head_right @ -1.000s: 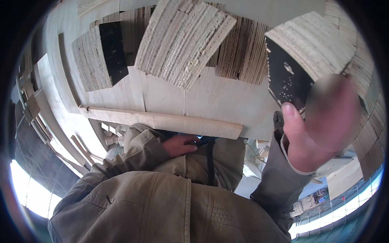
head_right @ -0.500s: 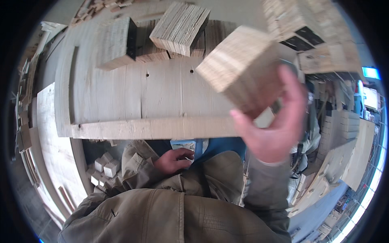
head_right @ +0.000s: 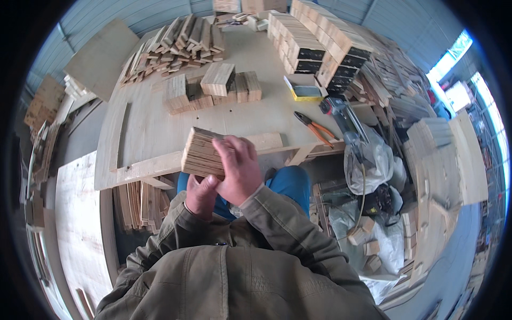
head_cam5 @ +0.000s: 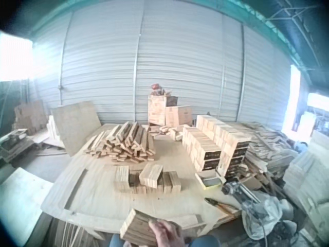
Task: The person stacks small wooden blocks on a workbench, aligning them into neat piles. They then use pliers to remove a nail from one block and place it with the others.
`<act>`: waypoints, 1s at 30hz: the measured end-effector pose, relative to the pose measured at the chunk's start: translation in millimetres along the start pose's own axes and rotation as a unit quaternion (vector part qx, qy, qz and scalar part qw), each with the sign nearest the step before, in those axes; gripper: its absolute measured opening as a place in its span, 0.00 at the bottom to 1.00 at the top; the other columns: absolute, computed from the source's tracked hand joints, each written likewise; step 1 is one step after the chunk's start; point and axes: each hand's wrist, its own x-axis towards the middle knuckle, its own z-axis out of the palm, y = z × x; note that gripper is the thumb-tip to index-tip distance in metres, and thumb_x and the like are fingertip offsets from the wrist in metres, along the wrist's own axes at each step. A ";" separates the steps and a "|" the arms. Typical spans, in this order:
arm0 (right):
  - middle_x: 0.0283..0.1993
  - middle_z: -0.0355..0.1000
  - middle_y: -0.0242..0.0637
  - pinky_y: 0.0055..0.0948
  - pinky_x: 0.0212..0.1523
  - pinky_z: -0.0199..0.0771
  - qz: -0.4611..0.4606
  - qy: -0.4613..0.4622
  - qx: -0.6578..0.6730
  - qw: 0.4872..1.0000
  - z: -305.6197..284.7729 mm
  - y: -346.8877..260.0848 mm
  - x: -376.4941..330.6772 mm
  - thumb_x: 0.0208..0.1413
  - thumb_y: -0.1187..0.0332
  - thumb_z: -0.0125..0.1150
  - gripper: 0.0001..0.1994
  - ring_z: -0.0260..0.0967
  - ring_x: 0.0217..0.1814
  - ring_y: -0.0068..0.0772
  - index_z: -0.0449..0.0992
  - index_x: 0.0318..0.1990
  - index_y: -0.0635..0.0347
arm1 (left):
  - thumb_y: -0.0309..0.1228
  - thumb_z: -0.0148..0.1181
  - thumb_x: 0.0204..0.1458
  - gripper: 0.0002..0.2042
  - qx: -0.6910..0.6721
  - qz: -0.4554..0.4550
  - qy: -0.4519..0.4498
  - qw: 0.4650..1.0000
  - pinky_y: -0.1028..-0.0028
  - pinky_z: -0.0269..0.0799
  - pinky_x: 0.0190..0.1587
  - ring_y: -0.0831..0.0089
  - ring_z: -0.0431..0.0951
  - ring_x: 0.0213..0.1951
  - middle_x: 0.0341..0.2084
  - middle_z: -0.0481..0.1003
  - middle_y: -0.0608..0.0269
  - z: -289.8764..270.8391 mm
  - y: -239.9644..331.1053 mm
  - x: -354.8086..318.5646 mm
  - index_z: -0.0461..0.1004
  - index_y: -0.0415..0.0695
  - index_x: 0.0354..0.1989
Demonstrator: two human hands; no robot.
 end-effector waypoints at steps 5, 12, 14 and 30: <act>0.63 0.74 0.47 0.50 0.66 0.76 0.019 -0.081 0.048 0.995 -7.2 4.6 -8.4 0.43 0.68 0.85 0.41 0.73 0.65 0.55 0.73 0.69 0.59 | 0.32 0.74 0.60 0.31 -0.052 -0.026 0.056 0.997 0.60 0.76 0.66 0.61 0.81 0.61 0.59 0.80 0.51 -21.9 6.6 6.2 0.70 0.33 0.68; 0.64 0.75 0.51 0.52 0.69 0.73 0.114 -0.093 -0.176 0.973 -78.3 122.8 -14.6 0.47 0.76 0.74 0.36 0.72 0.66 0.58 0.71 0.68 0.61 | 0.40 0.73 0.56 0.39 0.003 -0.034 0.114 0.993 0.56 0.74 0.70 0.57 0.78 0.65 0.64 0.76 0.52 -71.5 13.9 2.9 0.64 0.34 0.73; 0.67 0.72 0.52 0.53 0.70 0.72 0.185 -0.117 -0.234 0.947 -104.4 164.2 -17.9 0.46 0.79 0.69 0.38 0.70 0.71 0.59 0.70 0.71 0.59 | 0.41 0.73 0.56 0.40 -0.002 -0.040 0.123 0.992 0.57 0.74 0.70 0.57 0.78 0.65 0.64 0.77 0.51 -82.5 16.1 3.1 0.64 0.34 0.74; 0.68 0.69 0.42 0.54 0.69 0.70 0.362 -0.309 -0.443 0.760 -126.4 271.6 -48.7 0.55 0.74 0.67 0.37 0.67 0.73 0.53 0.67 0.74 0.46 | 0.42 0.72 0.56 0.41 -0.024 -0.069 0.153 0.986 0.58 0.76 0.68 0.59 0.80 0.63 0.61 0.78 0.52 -97.6 16.1 7.8 0.64 0.34 0.74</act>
